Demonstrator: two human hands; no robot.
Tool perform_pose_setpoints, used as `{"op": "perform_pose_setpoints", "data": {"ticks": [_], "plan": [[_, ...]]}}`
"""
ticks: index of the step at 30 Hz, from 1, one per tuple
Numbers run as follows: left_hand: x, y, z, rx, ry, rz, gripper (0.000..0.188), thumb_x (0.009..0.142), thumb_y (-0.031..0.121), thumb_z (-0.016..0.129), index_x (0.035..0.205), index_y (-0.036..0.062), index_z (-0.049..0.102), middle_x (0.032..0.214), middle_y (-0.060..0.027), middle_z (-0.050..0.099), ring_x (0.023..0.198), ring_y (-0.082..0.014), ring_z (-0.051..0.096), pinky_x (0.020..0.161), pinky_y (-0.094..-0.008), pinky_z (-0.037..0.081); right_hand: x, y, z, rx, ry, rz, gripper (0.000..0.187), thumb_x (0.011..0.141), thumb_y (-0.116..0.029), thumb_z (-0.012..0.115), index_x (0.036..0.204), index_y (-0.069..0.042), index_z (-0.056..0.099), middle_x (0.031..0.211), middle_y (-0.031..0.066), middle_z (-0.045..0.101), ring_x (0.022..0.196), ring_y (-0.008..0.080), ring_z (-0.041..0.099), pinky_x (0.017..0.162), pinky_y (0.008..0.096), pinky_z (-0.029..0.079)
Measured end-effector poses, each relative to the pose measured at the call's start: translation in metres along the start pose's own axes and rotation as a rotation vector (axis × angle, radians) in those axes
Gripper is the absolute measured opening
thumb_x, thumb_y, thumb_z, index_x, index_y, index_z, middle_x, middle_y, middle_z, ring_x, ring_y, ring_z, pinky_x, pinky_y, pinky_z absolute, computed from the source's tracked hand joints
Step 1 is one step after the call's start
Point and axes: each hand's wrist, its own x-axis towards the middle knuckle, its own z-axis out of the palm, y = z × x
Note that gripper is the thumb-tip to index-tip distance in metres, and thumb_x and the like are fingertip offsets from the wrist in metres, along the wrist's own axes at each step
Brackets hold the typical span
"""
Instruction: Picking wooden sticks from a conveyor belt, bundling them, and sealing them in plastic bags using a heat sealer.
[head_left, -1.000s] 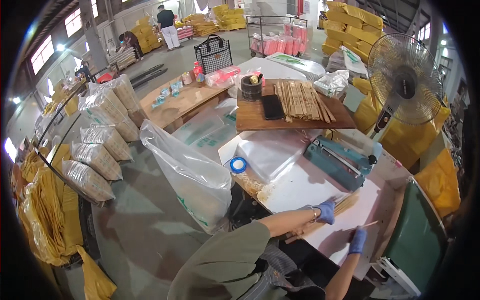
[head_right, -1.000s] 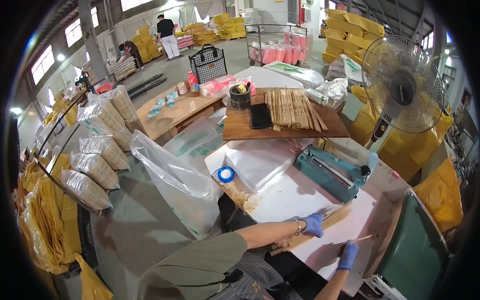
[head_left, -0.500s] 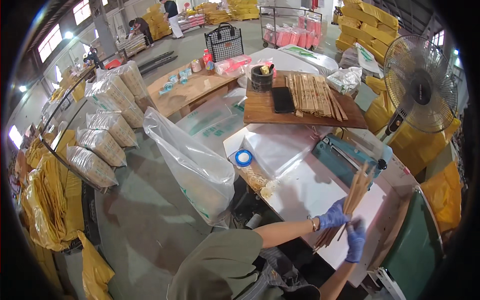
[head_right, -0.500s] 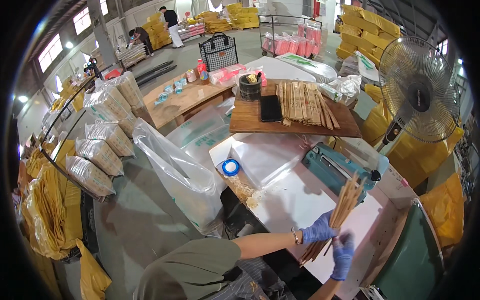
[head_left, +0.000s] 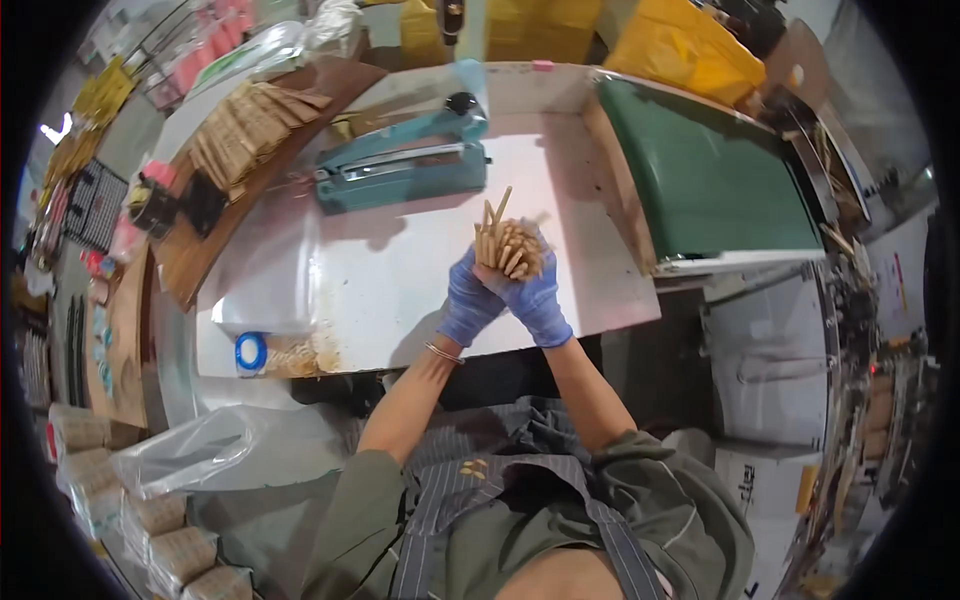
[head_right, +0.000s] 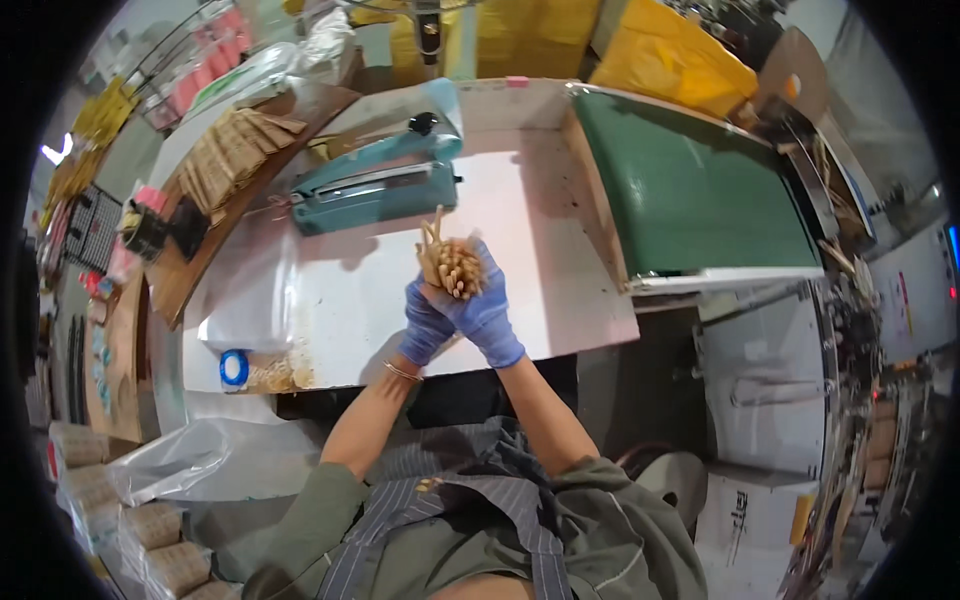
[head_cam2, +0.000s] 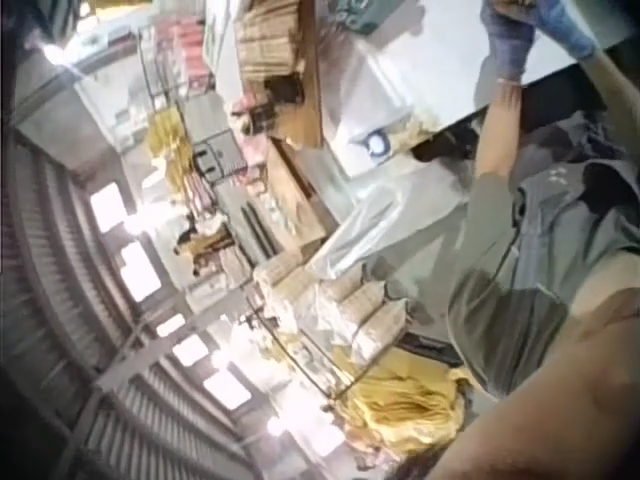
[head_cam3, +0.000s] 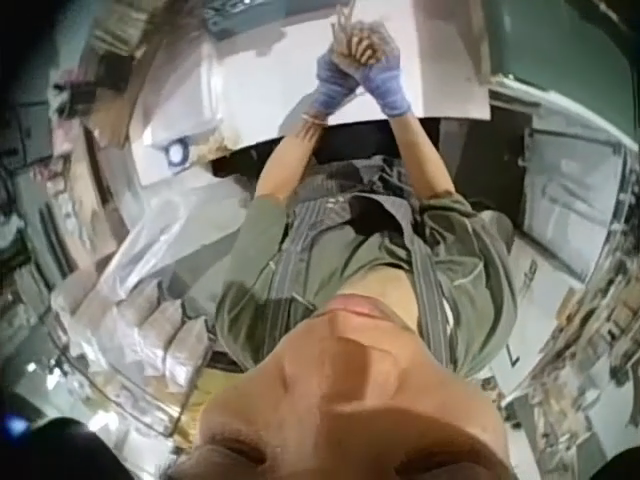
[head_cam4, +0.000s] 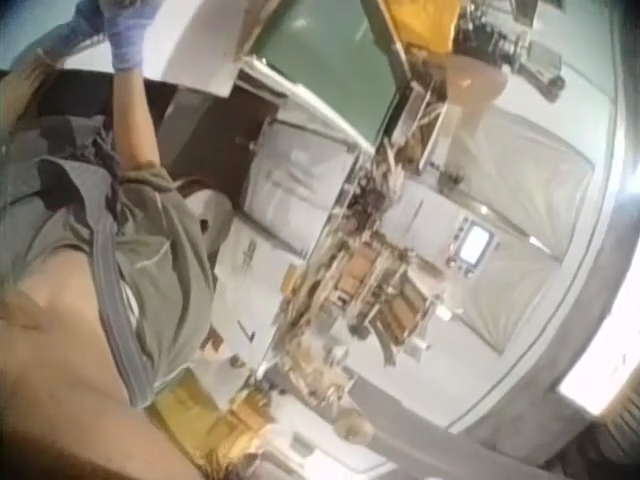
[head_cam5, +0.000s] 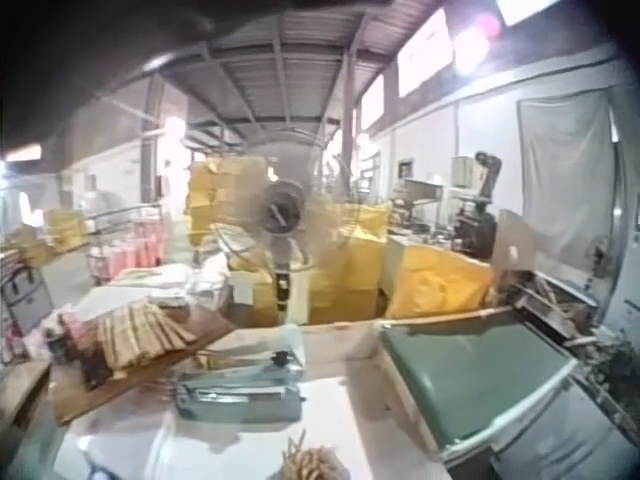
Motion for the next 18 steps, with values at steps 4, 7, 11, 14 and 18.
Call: {"op": "perform_pose_setpoints", "data": {"ticks": [4, 7, 11, 14, 18], "plan": [[-0.004, 0.005, 0.009, 0.332, 0.065, 0.044, 0.049, 0.079, 0.014, 0.060, 0.123, 0.0051, 0.039, 0.113, -0.0084, 0.053, 0.103, -0.0193, 0.052, 0.088, -0.0301, 0.042, 0.009, -0.031, -0.011, 0.418, -0.104, 0.138, 0.067, 0.060, -0.005, 0.078, 0.114, -0.003, 0.040, 0.095, 0.0038, 0.054, 0.088, 0.0117, 0.054, 0.078, 0.0249, 0.047], [-0.006, -0.018, 0.016, 0.352, 0.115, 0.159, 0.053, 0.075, 0.017, 0.062, 0.121, 0.0049, 0.041, 0.114, -0.0086, 0.053, 0.101, -0.0190, 0.054, 0.085, -0.0292, 0.044, -0.005, -0.012, -0.014, 0.255, -0.110, 0.184, 0.061, 0.060, -0.005, 0.078, 0.110, -0.002, 0.044, 0.093, 0.0036, 0.056, 0.087, 0.0115, 0.054, 0.078, 0.0254, 0.046], [-0.022, -0.030, 0.020, 0.362, 0.030, 0.099, 0.050, 0.073, 0.020, 0.063, 0.118, 0.0059, 0.044, 0.105, -0.0092, 0.058, 0.094, -0.0211, 0.058, 0.080, -0.0306, 0.047, -0.009, -0.015, -0.021, 0.127, -0.183, 0.183, 0.056, 0.061, -0.005, 0.078, 0.107, -0.003, 0.047, 0.095, 0.0058, 0.059, 0.088, 0.0128, 0.056, 0.080, 0.0265, 0.046], [-0.020, -0.009, 0.018, 0.334, 0.107, -0.051, 0.039, 0.072, 0.020, 0.065, 0.106, 0.0062, 0.052, 0.096, -0.0100, 0.061, 0.088, -0.0232, 0.060, 0.074, -0.0316, 0.049, -0.011, -0.022, -0.014, 0.510, -0.136, 0.158, 0.056, 0.061, -0.006, 0.078, 0.107, -0.003, 0.047, 0.100, 0.0082, 0.059, 0.090, 0.0151, 0.057, 0.081, 0.0283, 0.047], [-0.032, -0.037, 0.009, -0.195, -0.130, -0.219, 0.036, 0.066, 0.013, 0.069, 0.096, 0.0012, 0.052, 0.089, -0.0060, 0.061, 0.081, -0.0159, 0.060, 0.071, -0.0295, 0.049, 0.006, 0.007, -0.028, 0.392, -0.383, 0.371, 0.041, 0.064, -0.004, 0.073, 0.099, -0.001, 0.050, 0.089, 0.0092, 0.061, 0.083, 0.0165, 0.059, 0.076, 0.0295, 0.049]]}}
